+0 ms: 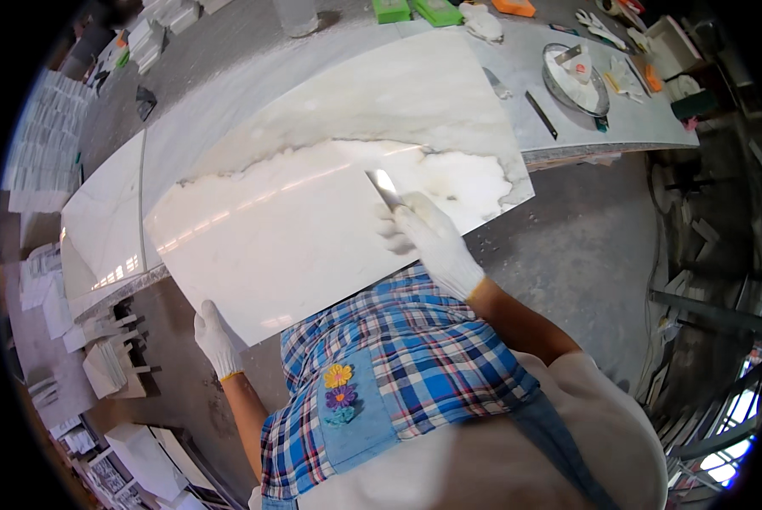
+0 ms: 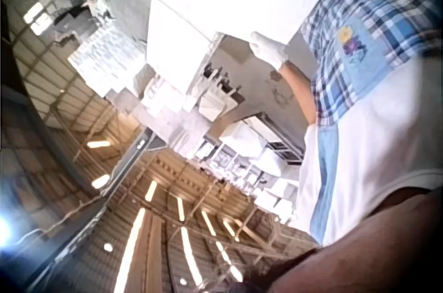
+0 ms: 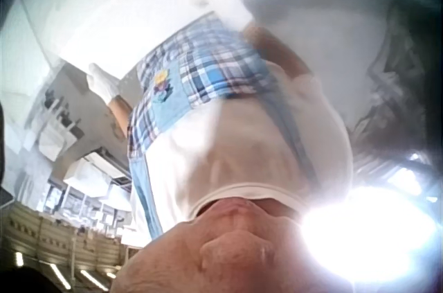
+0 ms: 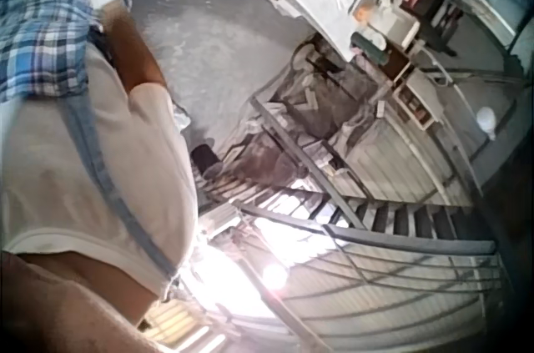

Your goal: The person uses a metal scraper to remove a white residue from the surface of a large white tile. They hold the tile steady with one hand while scraping with the other, working methodically across the surface to clear the material.

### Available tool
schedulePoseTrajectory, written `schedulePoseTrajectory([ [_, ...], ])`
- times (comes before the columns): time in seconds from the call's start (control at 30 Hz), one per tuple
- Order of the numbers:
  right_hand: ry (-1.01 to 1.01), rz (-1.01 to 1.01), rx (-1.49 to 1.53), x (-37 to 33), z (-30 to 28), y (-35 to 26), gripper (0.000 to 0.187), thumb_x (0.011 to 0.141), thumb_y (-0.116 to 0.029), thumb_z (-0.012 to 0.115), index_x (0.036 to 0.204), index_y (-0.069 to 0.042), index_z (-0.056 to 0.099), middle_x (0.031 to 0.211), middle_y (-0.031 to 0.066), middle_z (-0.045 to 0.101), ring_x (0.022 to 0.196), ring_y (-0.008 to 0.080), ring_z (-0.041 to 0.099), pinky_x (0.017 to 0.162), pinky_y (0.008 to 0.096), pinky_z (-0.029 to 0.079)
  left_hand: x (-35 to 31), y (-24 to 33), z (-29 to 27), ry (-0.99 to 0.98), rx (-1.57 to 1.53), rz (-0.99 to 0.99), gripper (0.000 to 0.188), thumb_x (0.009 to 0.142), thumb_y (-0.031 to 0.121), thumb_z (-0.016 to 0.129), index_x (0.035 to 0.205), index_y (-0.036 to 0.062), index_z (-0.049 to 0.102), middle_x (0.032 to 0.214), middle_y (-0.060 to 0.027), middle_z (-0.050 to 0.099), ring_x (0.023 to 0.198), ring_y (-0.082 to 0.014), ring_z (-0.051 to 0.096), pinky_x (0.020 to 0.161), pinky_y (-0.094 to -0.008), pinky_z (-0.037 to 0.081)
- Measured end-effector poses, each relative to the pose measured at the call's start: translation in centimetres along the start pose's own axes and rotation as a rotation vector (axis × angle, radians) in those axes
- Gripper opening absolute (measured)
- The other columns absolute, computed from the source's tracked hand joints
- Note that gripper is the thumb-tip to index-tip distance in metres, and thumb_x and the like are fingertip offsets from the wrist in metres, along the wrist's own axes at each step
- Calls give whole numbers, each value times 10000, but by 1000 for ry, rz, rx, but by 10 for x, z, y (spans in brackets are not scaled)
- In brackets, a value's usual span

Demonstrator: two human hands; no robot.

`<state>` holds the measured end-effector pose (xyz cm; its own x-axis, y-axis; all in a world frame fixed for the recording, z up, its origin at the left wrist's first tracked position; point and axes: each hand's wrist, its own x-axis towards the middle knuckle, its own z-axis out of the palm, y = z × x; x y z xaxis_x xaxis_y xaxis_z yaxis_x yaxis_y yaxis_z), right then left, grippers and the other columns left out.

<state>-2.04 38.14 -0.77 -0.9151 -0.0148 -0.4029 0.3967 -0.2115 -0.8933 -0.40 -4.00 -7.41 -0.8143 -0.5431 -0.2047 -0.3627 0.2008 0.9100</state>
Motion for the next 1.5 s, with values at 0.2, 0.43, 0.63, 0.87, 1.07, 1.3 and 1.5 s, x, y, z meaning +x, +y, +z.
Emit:
schedulePoseTrajectory([
  [0.2, 27, -126, 519, 46, -7, -6, 325, 1074, -216, 492, 1344, -34, 503, 1148, 92, 648, 1000, 174, 656, 914, 374, 564, -7, 9, 2, 0, -13, -7, 458, 1041, 319, 576, 1265, -81, 590, 1128, -117, 685, 954, -171, 657, 833, -323, 543],
  [0.43, 440, -603, -245, 51, -132, -15, 238, 1053, -213, 527, 1210, -35, 548, 1023, 68, 612, 979, 206, 649, 819, 372, 577, -3, 6, 2, 17, 28, -21, 484, 1033, 354, 584, 1260, -74, 596, 1094, -116, 694, 916, -175, 662, 799, -321, 547],
  [0.63, 517, -291, 369, 26, -150, -28, 228, 1046, -257, 537, 1126, -43, 539, 989, 61, 611, 937, 216, 674, 735, 349, 583, -3, 5, -2, 14, 46, -34, 488, 1032, 360, 589, 1251, -76, 600, 1098, -109, 692, 911, -170, 655, 792, -318, 544],
  [0.87, 449, -238, 273, -4, -111, 2, 373, 1067, -252, 493, 1361, -22, 516, 1083, 69, 654, 913, 191, 692, 733, 306, 545, 2, 1, -4, -1, 48, -29, 479, 1037, 338, 584, 1273, -79, 598, 1105, -118, 691, 914, -175, 656, 797, -320, 545],
  [1.07, 623, -142, -154, -38, -115, 1, 382, 1037, -178, 536, 1382, -16, 552, 1211, 122, 681, 1008, 208, 680, 809, 328, 548, -7, 13, 2, 18, 32, -52, 486, 1034, 334, 591, 1291, -79, 592, 1117, -119, 690, 920, -178, 657, 799, -317, 544],
  [1.3, 629, -709, -1414, -35, -113, 0, 323, 852, -89, 673, 1167, -25, 686, 1183, 189, 665, 1055, 358, 637, 932, 436, 504, -3, 10, -5, -2, 26, -27, 493, 1027, 362, 599, 1249, -77, 605, 1087, -108, 686, 914, -169, 642, 794, -318, 534],
  [1.5, 686, -753, -1365, -11, -116, -10, 372, 843, -116, 694, 1207, -39, 676, 1223, 193, 658, 1054, 360, 640, 927, 449, 505, -6, 16, -2, 17, 88, -21, 505, 1027, 384, 584, 1218, -83, 611, 1057, -104, 679, 904, -164, 631, 789, -316, 524],
])
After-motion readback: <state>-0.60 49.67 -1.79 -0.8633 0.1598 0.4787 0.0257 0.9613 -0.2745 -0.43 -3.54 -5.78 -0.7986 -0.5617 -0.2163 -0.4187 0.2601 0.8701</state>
